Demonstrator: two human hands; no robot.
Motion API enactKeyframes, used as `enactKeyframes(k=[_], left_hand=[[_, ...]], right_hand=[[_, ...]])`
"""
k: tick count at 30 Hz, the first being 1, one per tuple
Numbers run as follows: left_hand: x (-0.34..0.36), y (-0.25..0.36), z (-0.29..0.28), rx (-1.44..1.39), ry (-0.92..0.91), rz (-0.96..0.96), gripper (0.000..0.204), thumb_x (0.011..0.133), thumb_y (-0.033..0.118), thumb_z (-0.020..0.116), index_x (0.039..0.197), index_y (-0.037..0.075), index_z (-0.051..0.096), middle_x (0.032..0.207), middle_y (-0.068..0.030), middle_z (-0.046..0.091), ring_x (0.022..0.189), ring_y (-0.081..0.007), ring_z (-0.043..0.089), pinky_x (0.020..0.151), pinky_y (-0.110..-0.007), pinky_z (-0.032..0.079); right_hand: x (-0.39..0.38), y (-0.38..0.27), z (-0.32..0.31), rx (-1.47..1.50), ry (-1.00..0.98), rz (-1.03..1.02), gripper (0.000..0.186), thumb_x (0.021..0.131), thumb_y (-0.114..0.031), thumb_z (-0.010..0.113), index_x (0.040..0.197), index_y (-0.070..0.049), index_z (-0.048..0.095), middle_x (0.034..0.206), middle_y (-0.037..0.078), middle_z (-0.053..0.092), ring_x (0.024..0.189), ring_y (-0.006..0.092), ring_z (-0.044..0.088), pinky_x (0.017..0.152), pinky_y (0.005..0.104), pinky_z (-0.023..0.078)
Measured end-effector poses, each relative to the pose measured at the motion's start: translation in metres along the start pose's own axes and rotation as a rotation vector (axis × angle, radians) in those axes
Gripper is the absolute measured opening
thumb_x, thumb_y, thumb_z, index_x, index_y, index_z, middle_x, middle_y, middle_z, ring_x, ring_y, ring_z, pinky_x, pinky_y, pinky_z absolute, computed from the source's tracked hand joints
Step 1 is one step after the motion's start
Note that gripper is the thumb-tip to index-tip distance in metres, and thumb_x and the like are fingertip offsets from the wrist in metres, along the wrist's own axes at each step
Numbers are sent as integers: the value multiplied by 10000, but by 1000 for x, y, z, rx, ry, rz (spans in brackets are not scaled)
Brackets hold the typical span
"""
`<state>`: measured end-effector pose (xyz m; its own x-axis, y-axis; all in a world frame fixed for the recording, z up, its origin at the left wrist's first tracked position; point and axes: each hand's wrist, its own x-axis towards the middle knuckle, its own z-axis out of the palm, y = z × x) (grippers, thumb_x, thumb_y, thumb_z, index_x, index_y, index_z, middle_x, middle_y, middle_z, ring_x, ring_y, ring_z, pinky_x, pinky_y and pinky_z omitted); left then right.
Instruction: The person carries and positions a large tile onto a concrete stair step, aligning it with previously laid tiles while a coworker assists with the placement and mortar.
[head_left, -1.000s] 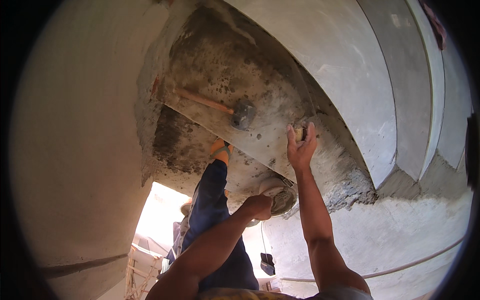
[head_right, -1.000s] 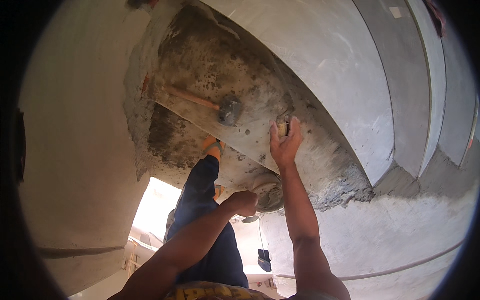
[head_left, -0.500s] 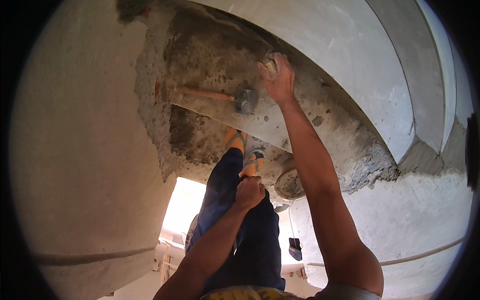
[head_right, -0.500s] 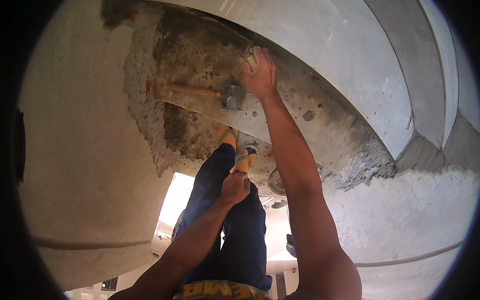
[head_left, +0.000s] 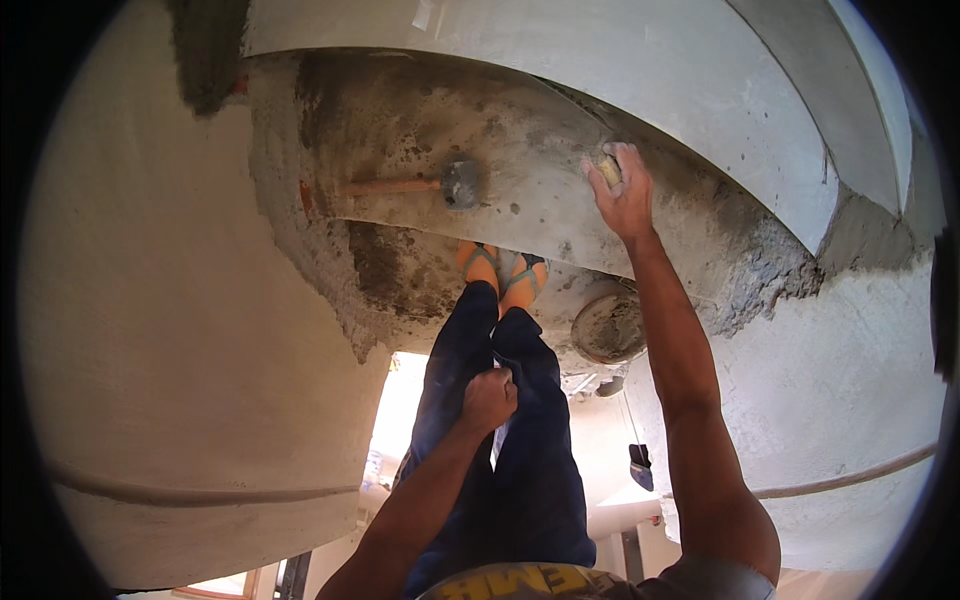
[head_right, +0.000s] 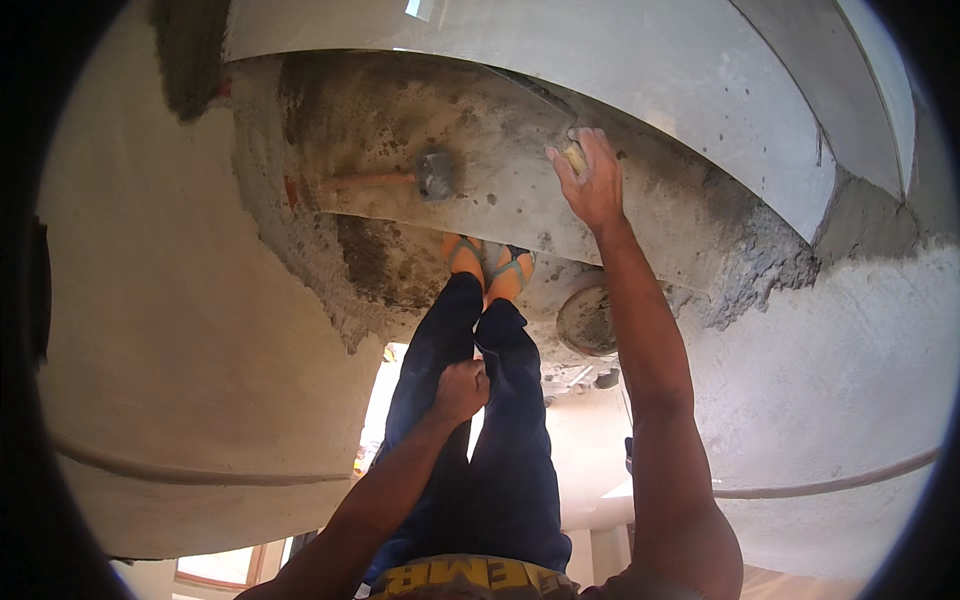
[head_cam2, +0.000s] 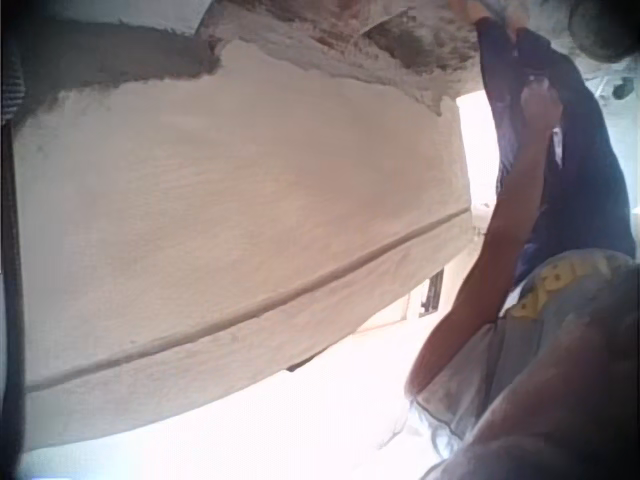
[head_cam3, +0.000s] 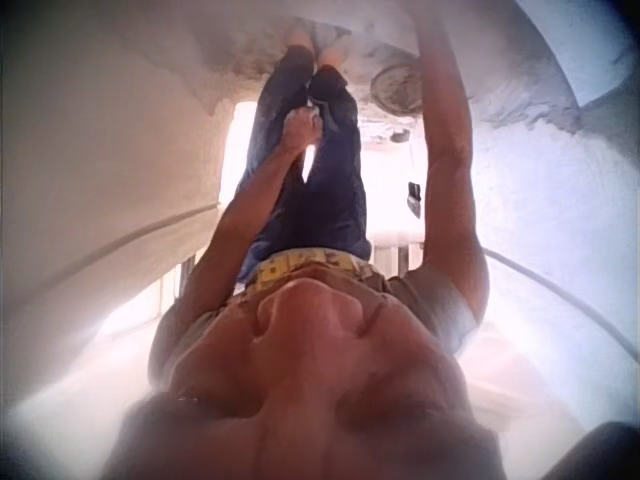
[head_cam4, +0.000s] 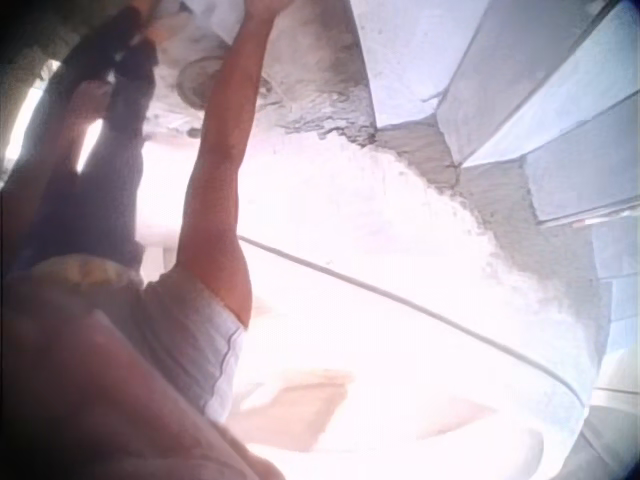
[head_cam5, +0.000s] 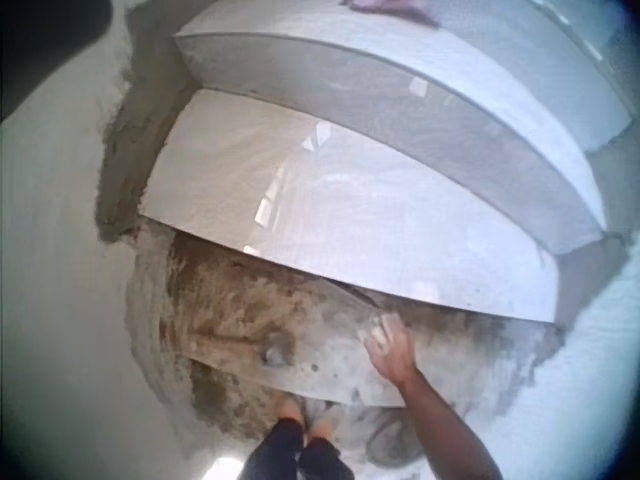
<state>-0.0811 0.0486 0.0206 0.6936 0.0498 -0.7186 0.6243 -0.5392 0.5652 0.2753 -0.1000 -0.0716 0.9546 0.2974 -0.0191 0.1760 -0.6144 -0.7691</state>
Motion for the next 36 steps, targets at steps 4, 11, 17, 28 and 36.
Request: enactKeyframes(k=[4,11,17,28,36], left_hand=[[-15,25,-41,10,35,98,91,814,45,555,735,0,557,731,-215,621,700,-434,645,652,-503,523],[-72,93,-150,174,185,119,173,825,38,455,679,11,544,636,-177,575,567,-340,607,560,-435,489],[-101,88,-212,436,154,178,174,815,66,456,679,-10,533,625,-180,566,547,-335,571,547,-445,464],[-73,32,-291,686,-109,242,212,783,101,481,690,-72,559,644,-236,602,587,-360,591,583,-480,482],[-6,47,-367,771,-459,378,196,819,76,511,775,-71,633,756,-169,654,611,-294,609,562,-444,496]], right_hand=[[-60,4,-39,-47,55,130,345,868,-183,765,1079,44,615,1043,250,607,966,447,623,815,454,520],[-259,-66,-66,52,158,674,434,892,-189,722,1178,87,547,1103,322,590,1069,506,591,902,513,489],[-385,-119,-62,42,237,1343,493,868,-156,699,1249,85,499,1131,329,594,1129,497,581,959,519,491],[-368,-133,-122,263,238,1446,362,836,-201,636,1103,44,646,1115,300,675,1103,444,637,937,499,519],[-451,-269,-101,276,562,1528,337,867,-171,667,1117,50,620,1180,308,642,1145,448,619,973,502,505]])
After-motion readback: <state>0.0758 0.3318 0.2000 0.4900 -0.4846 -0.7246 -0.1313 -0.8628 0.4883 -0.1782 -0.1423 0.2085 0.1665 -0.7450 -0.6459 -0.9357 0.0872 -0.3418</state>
